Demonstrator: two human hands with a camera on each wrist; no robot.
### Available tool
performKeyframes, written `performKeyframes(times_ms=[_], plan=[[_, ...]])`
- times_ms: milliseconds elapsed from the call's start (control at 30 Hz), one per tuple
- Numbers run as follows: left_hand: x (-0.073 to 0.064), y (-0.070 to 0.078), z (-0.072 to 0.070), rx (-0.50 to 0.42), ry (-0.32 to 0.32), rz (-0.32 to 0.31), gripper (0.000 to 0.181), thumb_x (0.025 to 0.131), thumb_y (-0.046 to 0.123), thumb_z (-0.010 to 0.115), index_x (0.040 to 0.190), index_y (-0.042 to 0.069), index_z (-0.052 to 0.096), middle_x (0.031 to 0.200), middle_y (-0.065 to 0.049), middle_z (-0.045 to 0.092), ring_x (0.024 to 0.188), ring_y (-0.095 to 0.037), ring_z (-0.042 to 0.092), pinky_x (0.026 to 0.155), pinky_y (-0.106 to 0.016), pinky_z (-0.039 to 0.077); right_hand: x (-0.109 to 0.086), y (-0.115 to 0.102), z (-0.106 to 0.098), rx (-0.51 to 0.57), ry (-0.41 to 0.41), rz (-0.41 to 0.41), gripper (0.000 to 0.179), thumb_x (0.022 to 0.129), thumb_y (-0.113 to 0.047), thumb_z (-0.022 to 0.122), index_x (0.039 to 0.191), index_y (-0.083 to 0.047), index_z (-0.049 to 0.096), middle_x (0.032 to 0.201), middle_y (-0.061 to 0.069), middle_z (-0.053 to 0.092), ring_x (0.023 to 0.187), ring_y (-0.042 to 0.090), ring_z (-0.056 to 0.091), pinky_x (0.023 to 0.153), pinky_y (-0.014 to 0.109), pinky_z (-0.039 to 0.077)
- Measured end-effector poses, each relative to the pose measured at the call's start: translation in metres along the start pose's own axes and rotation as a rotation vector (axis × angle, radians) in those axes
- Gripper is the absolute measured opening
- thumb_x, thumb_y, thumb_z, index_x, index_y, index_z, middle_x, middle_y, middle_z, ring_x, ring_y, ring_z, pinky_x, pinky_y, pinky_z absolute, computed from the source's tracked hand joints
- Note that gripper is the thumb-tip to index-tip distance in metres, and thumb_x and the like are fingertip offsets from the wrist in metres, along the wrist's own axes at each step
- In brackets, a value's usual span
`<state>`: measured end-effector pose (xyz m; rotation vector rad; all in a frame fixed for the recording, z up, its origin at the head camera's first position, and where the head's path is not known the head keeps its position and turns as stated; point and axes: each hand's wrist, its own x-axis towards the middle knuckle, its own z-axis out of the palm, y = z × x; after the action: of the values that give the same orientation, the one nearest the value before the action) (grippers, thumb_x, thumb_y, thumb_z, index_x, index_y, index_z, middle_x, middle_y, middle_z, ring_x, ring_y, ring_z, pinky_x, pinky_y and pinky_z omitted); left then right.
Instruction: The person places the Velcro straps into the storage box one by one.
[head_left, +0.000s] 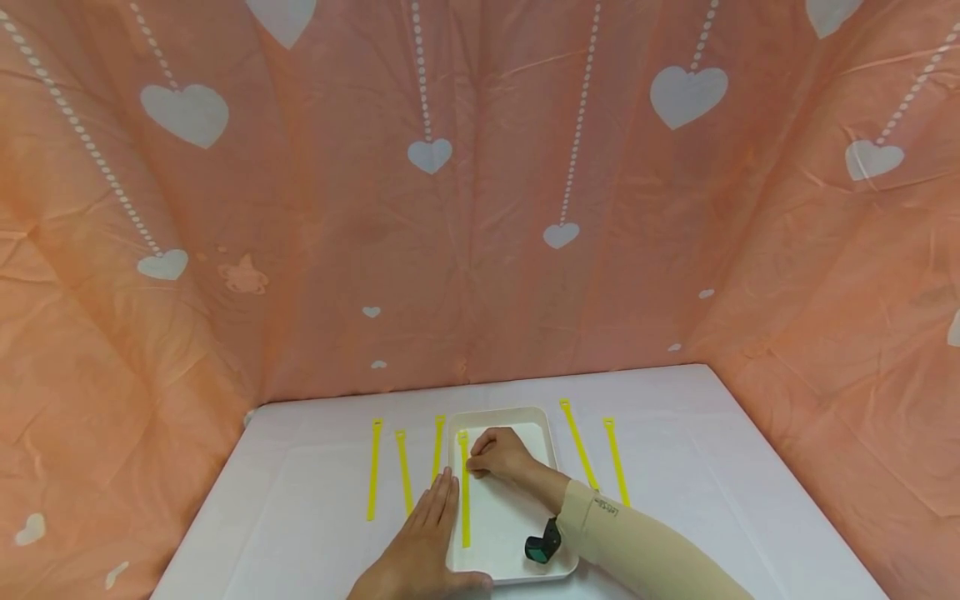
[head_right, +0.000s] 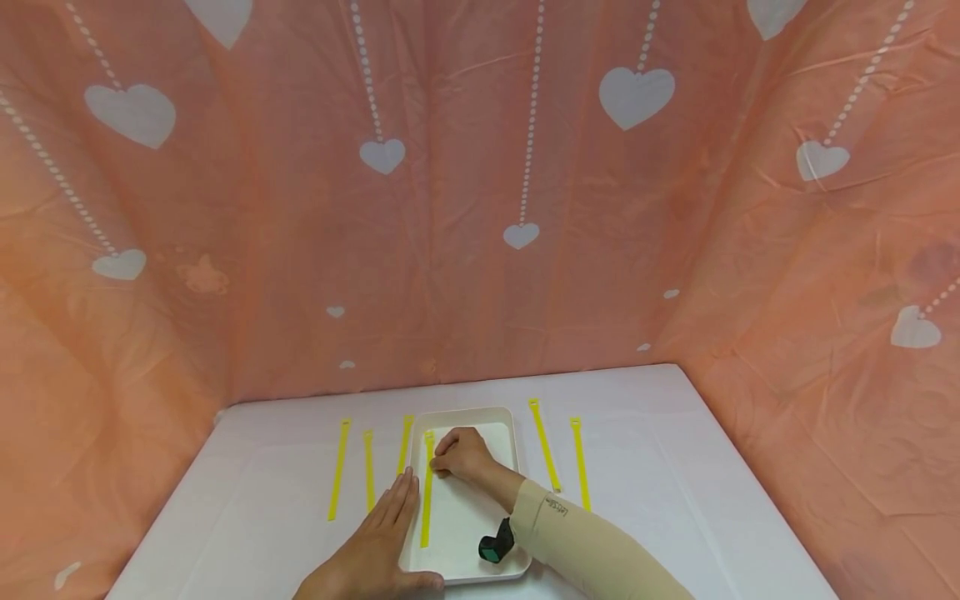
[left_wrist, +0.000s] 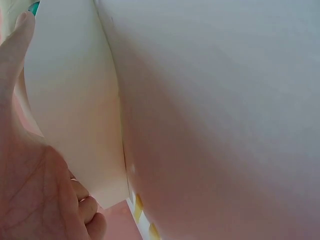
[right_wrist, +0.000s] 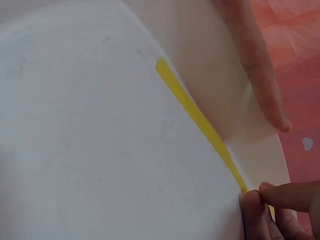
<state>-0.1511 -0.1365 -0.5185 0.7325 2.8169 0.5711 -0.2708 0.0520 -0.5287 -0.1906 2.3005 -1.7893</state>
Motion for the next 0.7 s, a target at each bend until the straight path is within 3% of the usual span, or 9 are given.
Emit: performKeyframes(times_ms=[233, 467, 700], plan=[[-0.001, 0.0, -0.001, 0.009, 0.014, 0.016, 0.14, 0.08, 0.085, 0.072, 0.169, -0.006, 0.013, 0.178, -0.024, 0.007, 0.164, -0.04, 0.015, 0.13, -0.06, 0.023, -0.006, -0.007, -0.01, -0.016, -0.066, -0.022, 0.013, 0.09, 0.006, 0.08, 0.1, 0.008, 0.072, 0.079, 0.009, 0.074, 0.073, 0.024, 0.078, 0.069, 0.033, 0.066], [-0.002, 0.001, -0.002, -0.003, 0.023, 0.021, 0.138, 0.082, 0.081, 0.074, 0.169, -0.006, 0.013, 0.178, -0.025, 0.007, 0.164, -0.04, 0.015, 0.129, -0.06, 0.024, -0.014, -0.02, -0.03, 0.02, -0.052, -0.037, 0.019, 0.091, 0.002, 0.079, 0.108, 0.009, 0.073, 0.087, 0.01, 0.076, 0.079, 0.025, 0.079, 0.072, 0.039, 0.067], [-0.003, 0.001, -0.001, -0.022, 0.023, 0.017, 0.138, 0.082, 0.08, 0.076, 0.169, -0.006, 0.012, 0.178, -0.024, 0.006, 0.164, -0.041, 0.014, 0.129, -0.061, 0.023, -0.023, -0.027, -0.054, 0.045, -0.029, -0.101, 0.023, 0.092, 0.005, 0.077, 0.112, 0.015, 0.07, 0.092, 0.015, 0.077, 0.087, 0.041, 0.078, 0.08, 0.047, 0.067]])
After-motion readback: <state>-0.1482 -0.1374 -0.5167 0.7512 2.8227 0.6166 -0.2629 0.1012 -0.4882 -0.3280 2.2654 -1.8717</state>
